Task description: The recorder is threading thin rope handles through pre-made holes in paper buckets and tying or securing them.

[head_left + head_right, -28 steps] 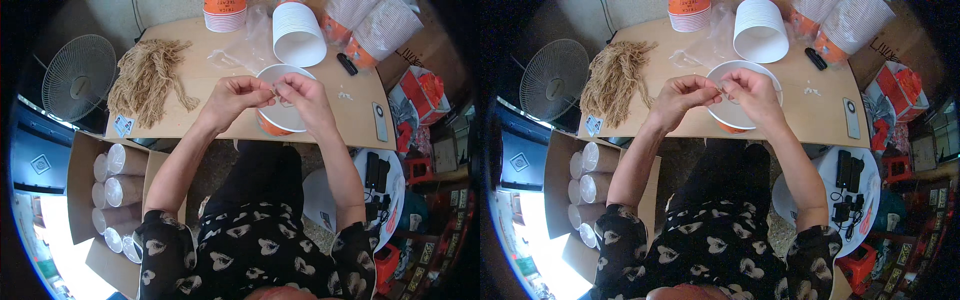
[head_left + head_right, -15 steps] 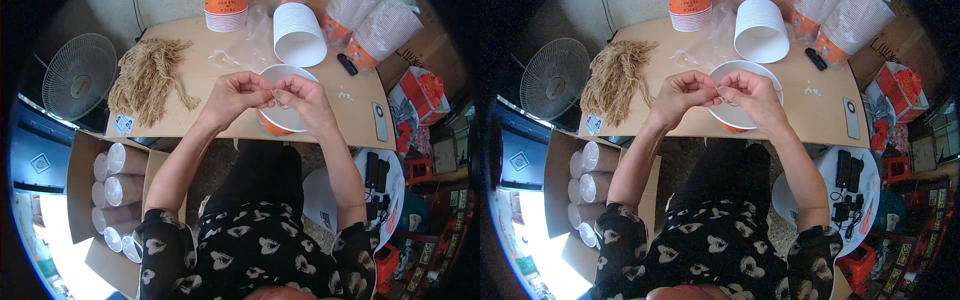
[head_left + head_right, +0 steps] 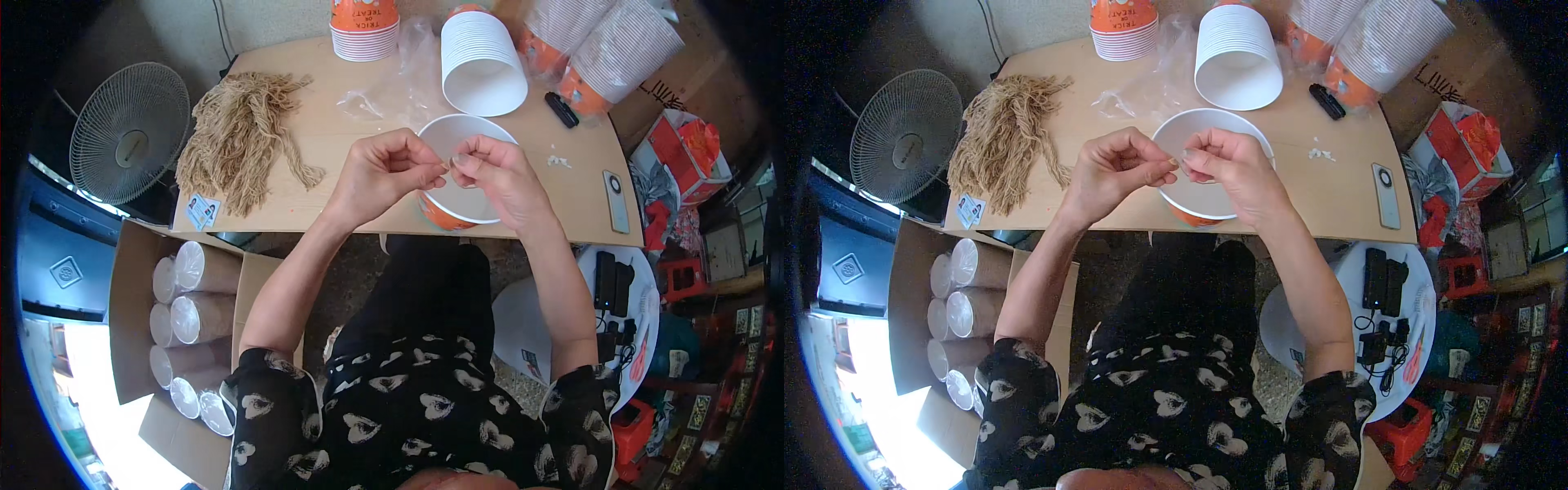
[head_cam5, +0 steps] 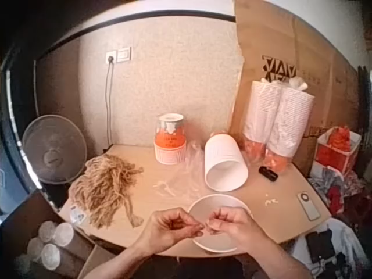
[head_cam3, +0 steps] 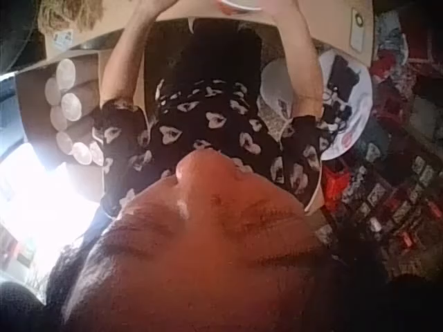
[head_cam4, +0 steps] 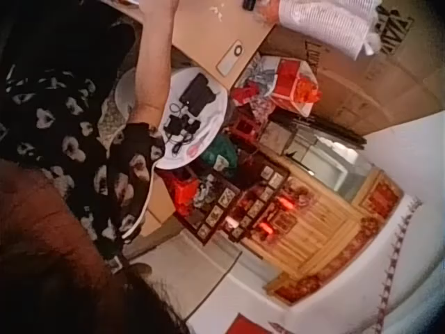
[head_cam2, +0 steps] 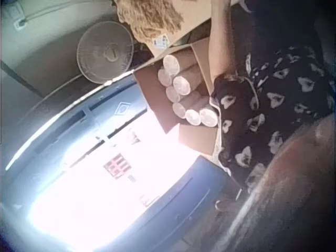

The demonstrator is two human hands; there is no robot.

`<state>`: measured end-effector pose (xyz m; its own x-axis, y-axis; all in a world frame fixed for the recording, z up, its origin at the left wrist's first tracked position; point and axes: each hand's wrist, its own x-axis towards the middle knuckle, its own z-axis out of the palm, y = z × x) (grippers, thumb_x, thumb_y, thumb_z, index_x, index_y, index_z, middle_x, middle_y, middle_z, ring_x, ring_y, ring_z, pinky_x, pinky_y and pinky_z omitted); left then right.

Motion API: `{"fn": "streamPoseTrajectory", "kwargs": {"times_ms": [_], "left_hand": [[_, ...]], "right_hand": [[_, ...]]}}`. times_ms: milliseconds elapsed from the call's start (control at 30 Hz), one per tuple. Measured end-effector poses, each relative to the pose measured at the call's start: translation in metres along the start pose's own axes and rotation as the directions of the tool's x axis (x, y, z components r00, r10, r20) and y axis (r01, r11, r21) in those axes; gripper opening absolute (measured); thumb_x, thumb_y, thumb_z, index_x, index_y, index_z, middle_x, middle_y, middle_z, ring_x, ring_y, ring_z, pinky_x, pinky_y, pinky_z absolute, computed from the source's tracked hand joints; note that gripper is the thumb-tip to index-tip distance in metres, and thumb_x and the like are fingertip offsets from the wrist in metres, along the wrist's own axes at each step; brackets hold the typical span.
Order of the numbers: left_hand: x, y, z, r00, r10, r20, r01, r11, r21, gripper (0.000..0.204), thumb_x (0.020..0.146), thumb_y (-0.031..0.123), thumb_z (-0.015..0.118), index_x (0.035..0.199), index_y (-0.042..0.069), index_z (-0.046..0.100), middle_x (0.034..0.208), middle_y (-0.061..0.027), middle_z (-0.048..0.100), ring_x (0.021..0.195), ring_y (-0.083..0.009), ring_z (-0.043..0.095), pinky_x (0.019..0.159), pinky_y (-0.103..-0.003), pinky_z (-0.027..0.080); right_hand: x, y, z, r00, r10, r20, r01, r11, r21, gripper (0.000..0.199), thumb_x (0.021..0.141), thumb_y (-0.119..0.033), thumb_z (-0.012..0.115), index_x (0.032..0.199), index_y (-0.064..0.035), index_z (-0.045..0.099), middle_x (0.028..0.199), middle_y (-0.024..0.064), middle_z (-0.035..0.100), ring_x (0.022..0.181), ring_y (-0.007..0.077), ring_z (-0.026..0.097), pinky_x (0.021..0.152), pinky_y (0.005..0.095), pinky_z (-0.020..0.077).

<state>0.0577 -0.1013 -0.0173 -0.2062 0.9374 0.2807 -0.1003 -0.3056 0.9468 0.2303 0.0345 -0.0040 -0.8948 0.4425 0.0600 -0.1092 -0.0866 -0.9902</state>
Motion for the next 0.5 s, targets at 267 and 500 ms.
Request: {"fn": "streamPoseTrajectory", "kwargs": {"times_ms": [267, 500], "left_hand": [[0.0005, -0.0021, -0.0009, 1.000, -0.007, 0.019, 0.008, 1.000, -0.013, 0.007, 0.089, -0.003, 0.069, 0.093, -0.003, 0.064, 0.090, -0.0086, 0.071, 0.084, -0.0147, 0.071, 0.075, -0.025, 0.059], [-0.0002, 0.0008, 0.0026, 1.000, -0.007, 0.030, 0.006, 0.999, 0.033, 0.007, 0.089, -0.004, 0.069, 0.094, -0.003, 0.063, 0.089, -0.0071, 0.070, 0.085, -0.0130, 0.071, 0.077, -0.025, 0.059]], "right_hand": [[-0.0023, -0.0083, 0.0053, 0.999, -0.036, -0.028, 0.032, 0.990, -0.136, 0.016, 0.095, -0.016, 0.065, 0.099, -0.0001, 0.064, 0.088, 0.0027, 0.064, 0.082, 0.0090, 0.059, 0.078, 0.0251, 0.0482], [-0.0054, -0.0100, 0.0070, 1.000, -0.016, -0.001, 0.015, 0.983, -0.184, 0.013, 0.092, -0.009, 0.067, 0.099, 0.0012, 0.064, 0.087, 0.0021, 0.064, 0.080, 0.0086, 0.059, 0.076, 0.0234, 0.0484]]}}
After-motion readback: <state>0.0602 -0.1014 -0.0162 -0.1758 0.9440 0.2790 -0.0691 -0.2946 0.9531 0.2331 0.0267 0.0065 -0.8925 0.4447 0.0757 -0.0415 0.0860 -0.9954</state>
